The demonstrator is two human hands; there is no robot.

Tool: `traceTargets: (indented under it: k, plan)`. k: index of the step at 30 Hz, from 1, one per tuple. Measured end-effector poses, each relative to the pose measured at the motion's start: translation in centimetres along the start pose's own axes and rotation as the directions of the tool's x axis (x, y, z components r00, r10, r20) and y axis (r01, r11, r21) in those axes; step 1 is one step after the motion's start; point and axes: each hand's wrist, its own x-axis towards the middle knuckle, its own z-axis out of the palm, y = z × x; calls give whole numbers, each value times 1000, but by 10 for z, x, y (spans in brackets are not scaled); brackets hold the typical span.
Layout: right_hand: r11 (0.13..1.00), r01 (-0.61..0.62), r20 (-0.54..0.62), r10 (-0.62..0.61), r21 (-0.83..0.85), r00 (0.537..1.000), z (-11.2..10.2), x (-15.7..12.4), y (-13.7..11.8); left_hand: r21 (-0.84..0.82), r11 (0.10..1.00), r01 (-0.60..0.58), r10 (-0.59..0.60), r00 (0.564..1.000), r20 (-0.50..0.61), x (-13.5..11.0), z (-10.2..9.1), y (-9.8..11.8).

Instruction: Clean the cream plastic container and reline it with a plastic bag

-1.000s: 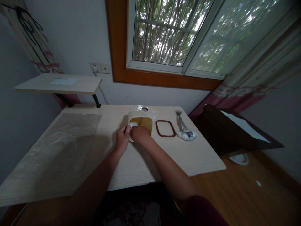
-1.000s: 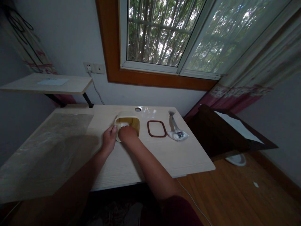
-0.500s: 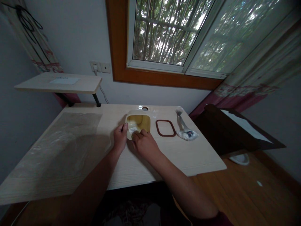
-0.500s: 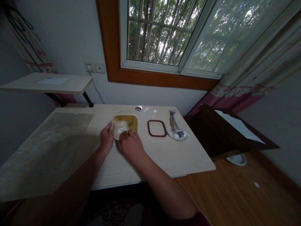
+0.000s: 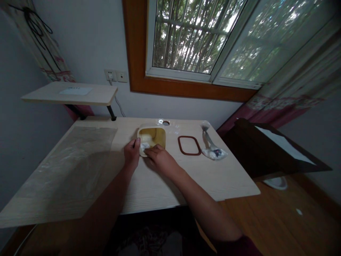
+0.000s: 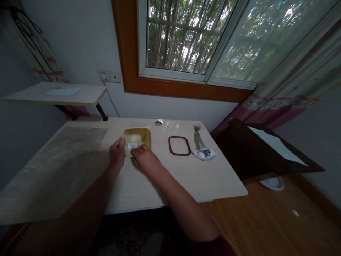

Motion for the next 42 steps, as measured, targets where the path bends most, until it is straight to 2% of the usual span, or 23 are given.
traceTargets:
  k: [3,7,12,19,26,42]
  plan:
    - [997,8,-10,-8,73,1000,-3,0,0,-5,1000,-10,10,1000,15,-1,1,1]
    - [996,-42,-6,43,84,999,-6,4,1,12,1000,-25,25,999,35,-3,3,1]
    - [991,-114,66,109,73,992,-4,18,5,17,998,-56,55,997,52,-4,2,-1]
    - [956,-267,189,241,126,952,5,40,18,18,998,-55,53,995,79,-6,2,2]
    - [917,-377,217,344,132,913,16,54,25,-5,998,-68,68,993,91,-7,4,0]
    - [886,-447,219,415,122,883,22,64,27,-27,999,-46,48,995,90,-6,5,-2]
